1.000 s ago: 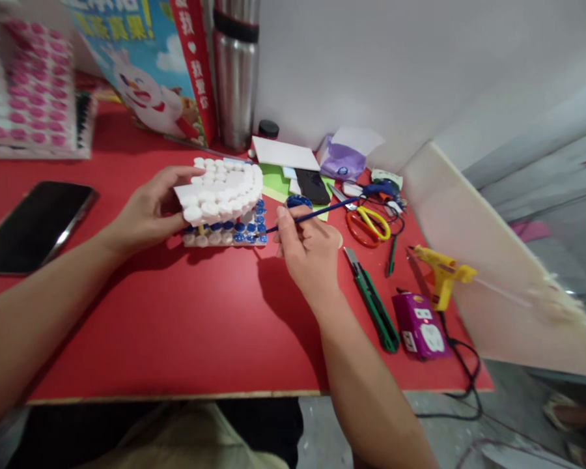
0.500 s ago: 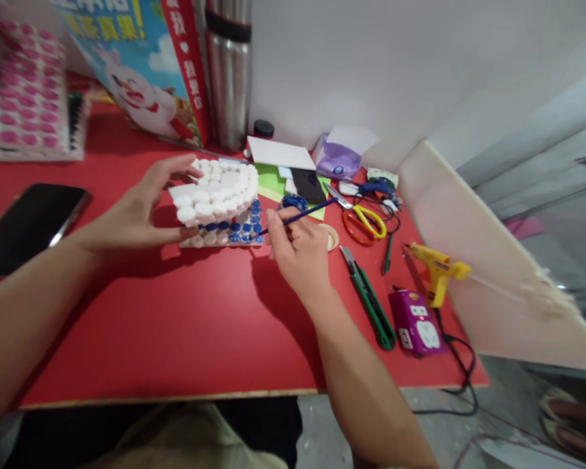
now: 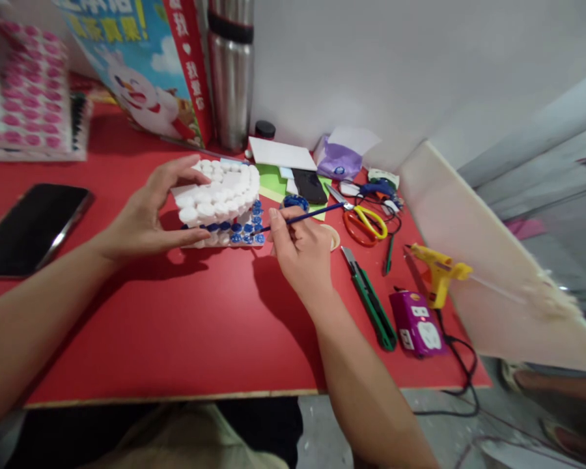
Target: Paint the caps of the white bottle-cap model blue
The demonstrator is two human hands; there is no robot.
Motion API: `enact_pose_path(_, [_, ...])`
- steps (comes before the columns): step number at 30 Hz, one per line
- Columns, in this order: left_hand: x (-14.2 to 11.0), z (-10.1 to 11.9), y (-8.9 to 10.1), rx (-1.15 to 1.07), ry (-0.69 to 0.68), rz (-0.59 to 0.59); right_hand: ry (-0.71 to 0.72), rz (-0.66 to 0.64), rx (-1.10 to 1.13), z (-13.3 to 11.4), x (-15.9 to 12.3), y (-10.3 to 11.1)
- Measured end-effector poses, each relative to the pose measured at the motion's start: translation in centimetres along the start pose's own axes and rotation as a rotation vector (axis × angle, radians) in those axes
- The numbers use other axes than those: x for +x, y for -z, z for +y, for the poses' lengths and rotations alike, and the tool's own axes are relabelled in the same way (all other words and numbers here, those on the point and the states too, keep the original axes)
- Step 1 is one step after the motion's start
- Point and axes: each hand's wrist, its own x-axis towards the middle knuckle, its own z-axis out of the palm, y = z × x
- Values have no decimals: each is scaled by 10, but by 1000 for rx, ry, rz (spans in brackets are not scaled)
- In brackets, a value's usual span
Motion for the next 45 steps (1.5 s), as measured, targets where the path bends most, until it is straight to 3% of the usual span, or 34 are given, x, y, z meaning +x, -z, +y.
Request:
enact_pose_path(10, [1,3,-1,-9,-8,-4,5,-26,-27,-3,-1,0])
enact_pose_path(18, [0,-2,-3,20,88,40,-1,-2,-39,-3,-1,0])
enact_pose_path(25, [-1,1,1,37,180,-18,4,-29,26,-2,-1,0])
enact_pose_path(36, [-3,-4,-7,-51,170,29,-15,-2,11,-4,-2,1])
enact_pose_path(41, [-3,-6,-7,-46,148,43,-96,-58,93,-5,0,1])
enact_pose_path(45, [-4,-6,-7,-28,126,42,-76,94,120,-11,5,6])
